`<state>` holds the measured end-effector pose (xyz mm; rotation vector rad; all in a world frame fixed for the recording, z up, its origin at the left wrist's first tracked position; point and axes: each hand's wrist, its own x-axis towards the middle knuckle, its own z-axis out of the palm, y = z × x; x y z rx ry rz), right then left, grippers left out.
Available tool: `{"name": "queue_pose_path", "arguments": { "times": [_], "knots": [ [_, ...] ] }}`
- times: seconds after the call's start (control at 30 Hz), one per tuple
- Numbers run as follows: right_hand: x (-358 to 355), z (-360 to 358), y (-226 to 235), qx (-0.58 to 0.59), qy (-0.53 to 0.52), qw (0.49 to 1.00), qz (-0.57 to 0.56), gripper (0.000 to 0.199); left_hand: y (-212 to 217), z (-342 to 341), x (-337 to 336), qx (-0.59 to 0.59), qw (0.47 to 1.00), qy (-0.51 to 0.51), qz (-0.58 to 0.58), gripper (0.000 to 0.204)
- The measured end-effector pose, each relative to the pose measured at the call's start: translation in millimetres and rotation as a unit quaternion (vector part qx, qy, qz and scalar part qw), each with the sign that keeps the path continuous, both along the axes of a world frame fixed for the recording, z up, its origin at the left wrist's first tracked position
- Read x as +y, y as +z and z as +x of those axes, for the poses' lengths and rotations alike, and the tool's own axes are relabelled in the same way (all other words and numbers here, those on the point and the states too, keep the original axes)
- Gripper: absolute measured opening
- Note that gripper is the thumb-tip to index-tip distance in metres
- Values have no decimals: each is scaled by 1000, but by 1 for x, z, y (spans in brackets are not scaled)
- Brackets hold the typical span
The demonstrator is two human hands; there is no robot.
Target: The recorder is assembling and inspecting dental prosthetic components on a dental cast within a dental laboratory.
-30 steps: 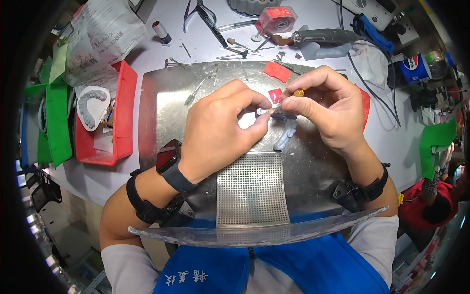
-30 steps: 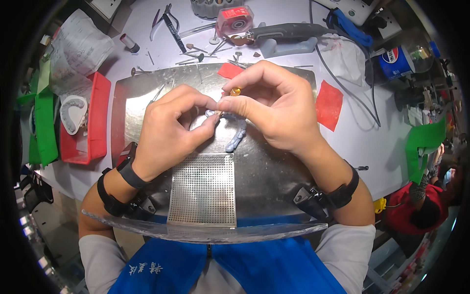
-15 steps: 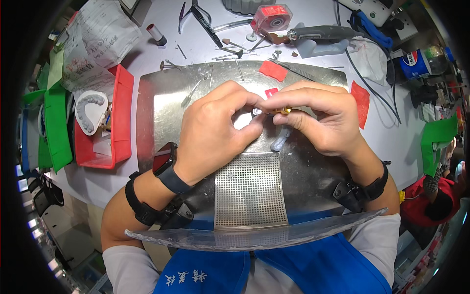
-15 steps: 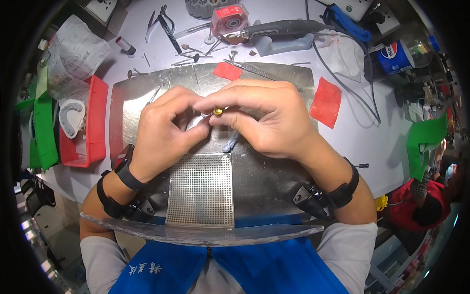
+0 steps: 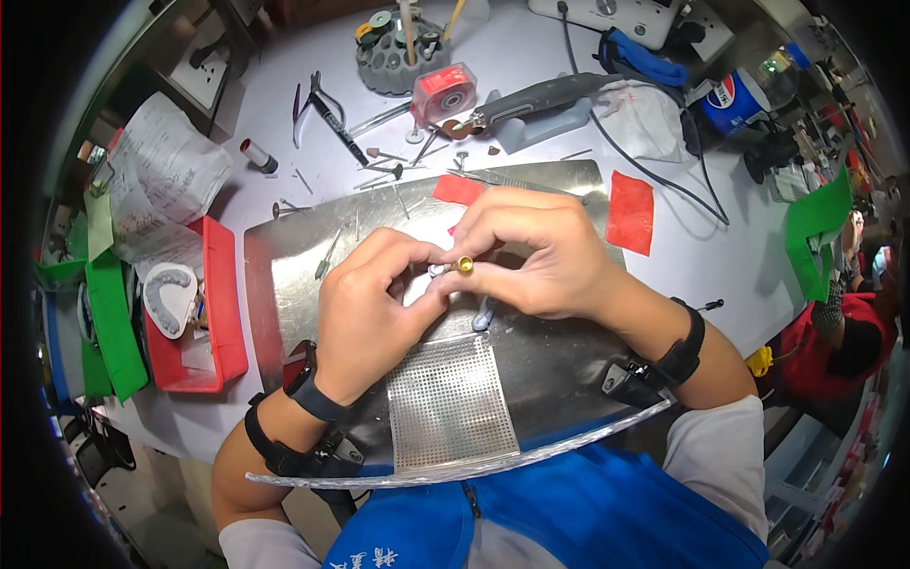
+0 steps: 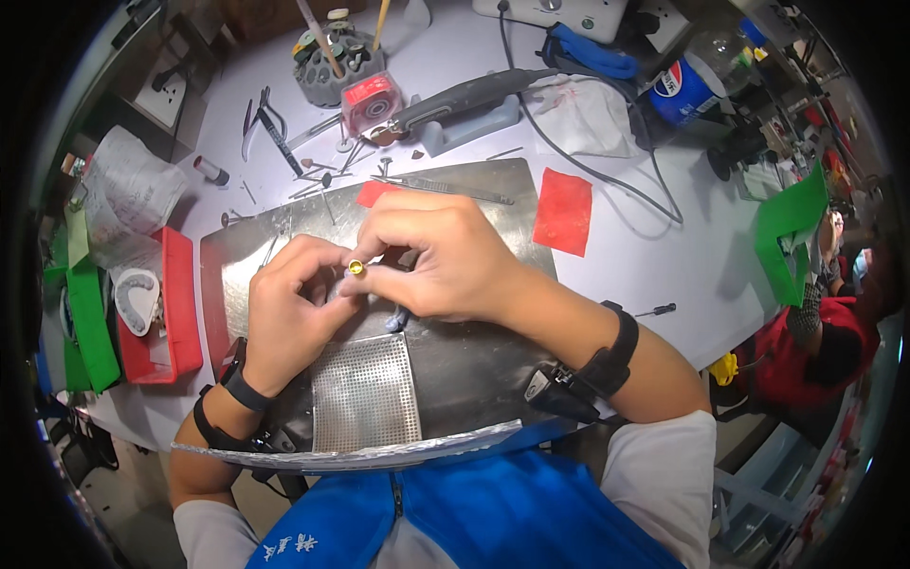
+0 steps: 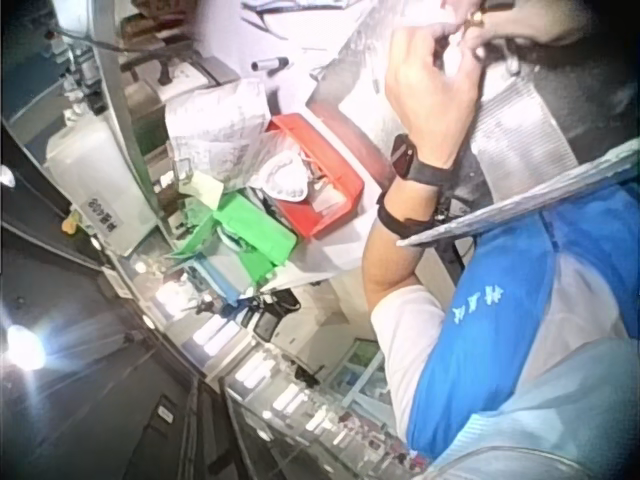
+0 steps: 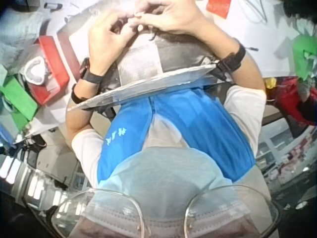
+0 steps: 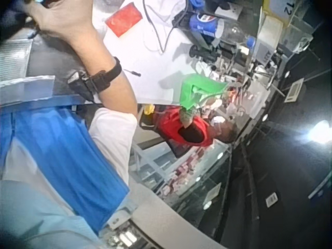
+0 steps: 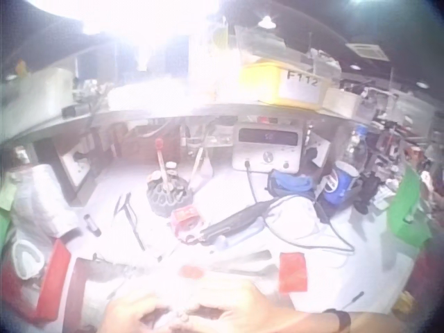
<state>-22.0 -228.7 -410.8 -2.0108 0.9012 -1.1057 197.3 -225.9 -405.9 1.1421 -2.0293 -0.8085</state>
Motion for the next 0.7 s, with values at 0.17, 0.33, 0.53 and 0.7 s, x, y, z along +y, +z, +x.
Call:
{"name": "queue_pose_path", "arguments": {
  "times": [0.17,0.33,0.53,0.7],
  "knots": [
    [3,1,10,-2,24,999,31,19,2,1,1,-2,1000,-3,-2,19],
    [3,1,9,27,6,997,-72,13,-3,0,1,10,1000,0,-6,19],
    [-4,21,21,198,-30,958,-206,23,-4,4,-1,-7,1000,-6,-1,24],
    [-6,23,28,291,-36,941,-169,24,-5,1,-7,8,1000,-18,-21,26]
  ]
}}
